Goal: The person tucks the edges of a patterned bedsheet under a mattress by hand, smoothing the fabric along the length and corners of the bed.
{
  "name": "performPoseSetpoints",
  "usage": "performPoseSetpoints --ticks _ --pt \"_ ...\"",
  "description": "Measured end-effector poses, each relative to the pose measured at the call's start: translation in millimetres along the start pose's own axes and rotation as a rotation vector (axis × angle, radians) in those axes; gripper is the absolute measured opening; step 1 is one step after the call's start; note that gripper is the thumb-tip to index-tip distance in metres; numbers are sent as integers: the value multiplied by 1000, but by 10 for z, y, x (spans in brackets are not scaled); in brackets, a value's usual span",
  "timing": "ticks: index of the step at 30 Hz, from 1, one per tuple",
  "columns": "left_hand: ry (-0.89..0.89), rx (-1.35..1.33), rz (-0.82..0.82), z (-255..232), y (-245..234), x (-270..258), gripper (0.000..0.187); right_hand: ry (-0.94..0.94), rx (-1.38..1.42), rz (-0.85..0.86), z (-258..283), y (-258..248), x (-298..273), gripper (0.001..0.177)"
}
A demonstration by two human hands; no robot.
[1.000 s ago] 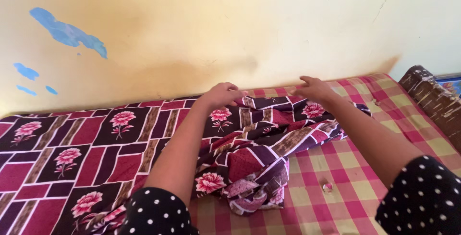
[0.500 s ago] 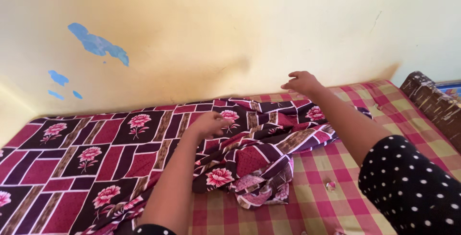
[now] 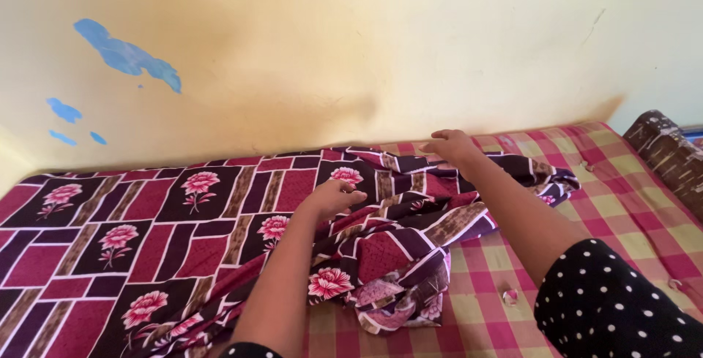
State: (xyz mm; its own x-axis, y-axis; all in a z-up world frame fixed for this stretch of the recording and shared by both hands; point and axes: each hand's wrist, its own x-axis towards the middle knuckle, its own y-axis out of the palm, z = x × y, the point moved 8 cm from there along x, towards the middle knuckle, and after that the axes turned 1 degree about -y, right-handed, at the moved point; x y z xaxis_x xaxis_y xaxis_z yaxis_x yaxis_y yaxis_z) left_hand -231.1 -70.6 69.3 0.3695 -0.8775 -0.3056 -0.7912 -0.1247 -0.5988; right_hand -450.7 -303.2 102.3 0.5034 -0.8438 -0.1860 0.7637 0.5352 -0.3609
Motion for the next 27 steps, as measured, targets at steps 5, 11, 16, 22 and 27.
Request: performPoseSetpoints --ticks 5,11,16,22,27 --pt "85 8 -17 83 240 459 72 96 80 -27 -319 47 123 67" --pt "110 139 -55 21 388 721 68 170 165 -92 -588 59 90 61" --pt "96 99 -19 -146 556 880 57 189 155 -112 -909 -213 114 57" --pt "16 -240 42 90 1140 1029 53 165 183 -150 -1462 -284 337 74" --pt "8 -34 -116 398 1288 1126 80 91 15 -258 -1789 -161 454 85"
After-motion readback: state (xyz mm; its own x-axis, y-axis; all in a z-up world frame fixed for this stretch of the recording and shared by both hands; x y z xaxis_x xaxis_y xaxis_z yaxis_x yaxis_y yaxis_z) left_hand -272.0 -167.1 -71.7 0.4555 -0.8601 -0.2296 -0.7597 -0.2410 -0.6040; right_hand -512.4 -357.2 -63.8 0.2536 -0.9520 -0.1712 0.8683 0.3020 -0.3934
